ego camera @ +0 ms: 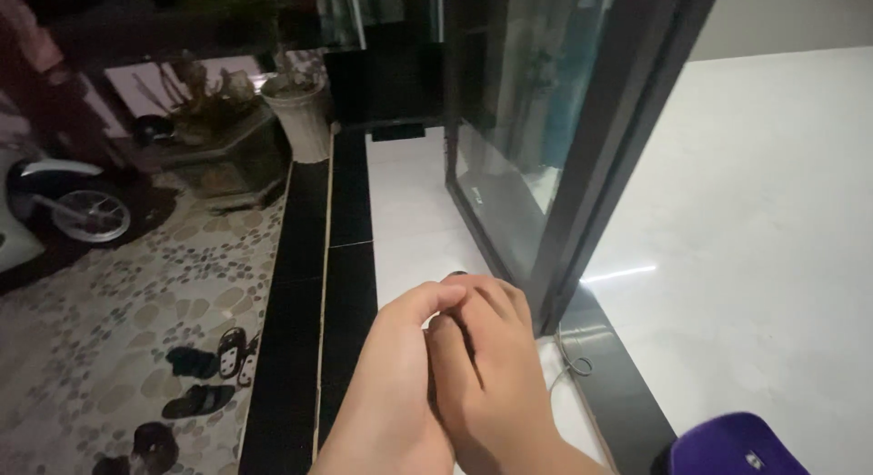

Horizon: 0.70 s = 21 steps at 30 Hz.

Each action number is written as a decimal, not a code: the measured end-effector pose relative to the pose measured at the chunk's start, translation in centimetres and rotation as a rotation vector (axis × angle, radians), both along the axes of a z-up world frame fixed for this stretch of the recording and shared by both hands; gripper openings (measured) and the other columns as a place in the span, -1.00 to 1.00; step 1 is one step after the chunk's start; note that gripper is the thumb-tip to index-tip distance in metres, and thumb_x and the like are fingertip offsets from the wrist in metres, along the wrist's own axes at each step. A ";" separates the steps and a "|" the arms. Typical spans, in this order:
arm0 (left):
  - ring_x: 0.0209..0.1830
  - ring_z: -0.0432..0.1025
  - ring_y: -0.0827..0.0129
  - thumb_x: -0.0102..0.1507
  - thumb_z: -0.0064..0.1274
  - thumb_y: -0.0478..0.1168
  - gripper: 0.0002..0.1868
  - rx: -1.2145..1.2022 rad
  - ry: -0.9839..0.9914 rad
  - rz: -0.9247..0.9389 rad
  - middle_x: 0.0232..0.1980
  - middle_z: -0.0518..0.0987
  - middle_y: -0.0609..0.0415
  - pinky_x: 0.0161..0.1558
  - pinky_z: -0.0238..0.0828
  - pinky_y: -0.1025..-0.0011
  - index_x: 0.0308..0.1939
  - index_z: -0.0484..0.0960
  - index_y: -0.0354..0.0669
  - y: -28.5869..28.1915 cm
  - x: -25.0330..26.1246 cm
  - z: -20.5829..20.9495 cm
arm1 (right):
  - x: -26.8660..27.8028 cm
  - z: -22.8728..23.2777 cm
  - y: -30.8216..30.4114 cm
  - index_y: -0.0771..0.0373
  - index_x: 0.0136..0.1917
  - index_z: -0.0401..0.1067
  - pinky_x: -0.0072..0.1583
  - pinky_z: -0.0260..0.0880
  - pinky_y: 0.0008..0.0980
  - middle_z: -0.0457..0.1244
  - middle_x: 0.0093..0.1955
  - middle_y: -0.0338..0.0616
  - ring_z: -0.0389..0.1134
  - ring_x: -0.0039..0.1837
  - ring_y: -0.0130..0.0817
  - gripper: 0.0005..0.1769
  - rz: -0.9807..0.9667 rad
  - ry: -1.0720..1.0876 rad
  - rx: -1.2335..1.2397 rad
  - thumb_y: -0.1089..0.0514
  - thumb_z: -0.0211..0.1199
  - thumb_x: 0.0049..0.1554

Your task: The recorder is repairing a vacuum cleaner part using a screwdriver.

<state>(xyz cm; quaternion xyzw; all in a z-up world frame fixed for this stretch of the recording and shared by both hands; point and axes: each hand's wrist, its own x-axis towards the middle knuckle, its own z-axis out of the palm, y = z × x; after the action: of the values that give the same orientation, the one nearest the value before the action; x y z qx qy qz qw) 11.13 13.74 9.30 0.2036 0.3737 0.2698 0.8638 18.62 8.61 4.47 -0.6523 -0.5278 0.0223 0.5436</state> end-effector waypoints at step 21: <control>-0.13 0.40 0.22 0.15 -0.03 0.33 -0.43 -0.181 0.429 -0.169 -0.27 0.53 0.02 -0.02 0.18 0.11 -0.24 0.54 -0.13 2.2 2.2 -11.3 | 4.5 -2.5 0.7 0.01 0.33 0.43 0.12 0.42 -0.31 0.23 0.30 -0.19 0.43 0.17 -0.31 -0.52 0.178 0.448 -0.507 0.22 0.18 0.13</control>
<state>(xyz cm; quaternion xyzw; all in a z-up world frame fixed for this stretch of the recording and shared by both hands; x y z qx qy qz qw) 13.28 15.99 -2.02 0.2085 0.5528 0.1126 0.7989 23.12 9.34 1.93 -0.6969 -0.4278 0.3425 0.4626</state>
